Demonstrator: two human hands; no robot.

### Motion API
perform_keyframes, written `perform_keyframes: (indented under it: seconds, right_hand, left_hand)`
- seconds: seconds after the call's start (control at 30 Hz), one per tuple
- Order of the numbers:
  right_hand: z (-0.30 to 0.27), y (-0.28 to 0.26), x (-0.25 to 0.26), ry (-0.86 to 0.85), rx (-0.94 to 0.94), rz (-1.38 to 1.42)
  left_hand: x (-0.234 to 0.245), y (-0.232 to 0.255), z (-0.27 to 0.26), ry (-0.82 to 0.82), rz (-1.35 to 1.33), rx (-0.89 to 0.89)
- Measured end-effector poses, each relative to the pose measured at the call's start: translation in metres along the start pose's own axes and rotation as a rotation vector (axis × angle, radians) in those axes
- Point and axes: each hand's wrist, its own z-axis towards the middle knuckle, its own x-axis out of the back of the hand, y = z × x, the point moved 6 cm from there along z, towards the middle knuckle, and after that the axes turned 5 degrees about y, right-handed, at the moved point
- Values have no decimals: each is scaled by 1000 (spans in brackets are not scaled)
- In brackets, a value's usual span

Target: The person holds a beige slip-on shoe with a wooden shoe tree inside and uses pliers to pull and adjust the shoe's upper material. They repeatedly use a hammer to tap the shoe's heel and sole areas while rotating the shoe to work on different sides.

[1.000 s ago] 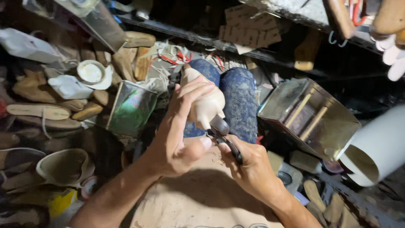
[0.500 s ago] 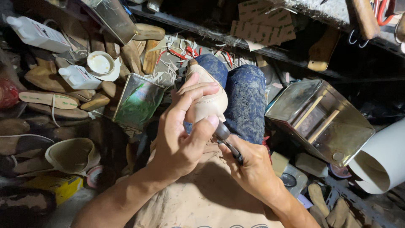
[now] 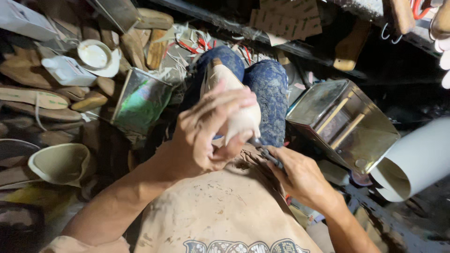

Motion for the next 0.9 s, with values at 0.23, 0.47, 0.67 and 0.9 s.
perform_keyframes:
  seconds: [0.23, 0.47, 0.67, 0.9]
  right_hand:
    - [-34, 57, -24, -18, -252, -214]
    - [-16, 65, 2, 229, -319, -206]
    - [-10, 67, -9, 175, -363, -171]
    - [-7, 64, -9, 202, -308, -188]
  left_hand:
    - [-15, -1, -52, -259, -269, -143]
    - [-15, 0, -82, -319, -335, -246]
    - [-16, 1, -89, -306, -313, -258]
    - [-19, 2, -92, -272, -311, -300]
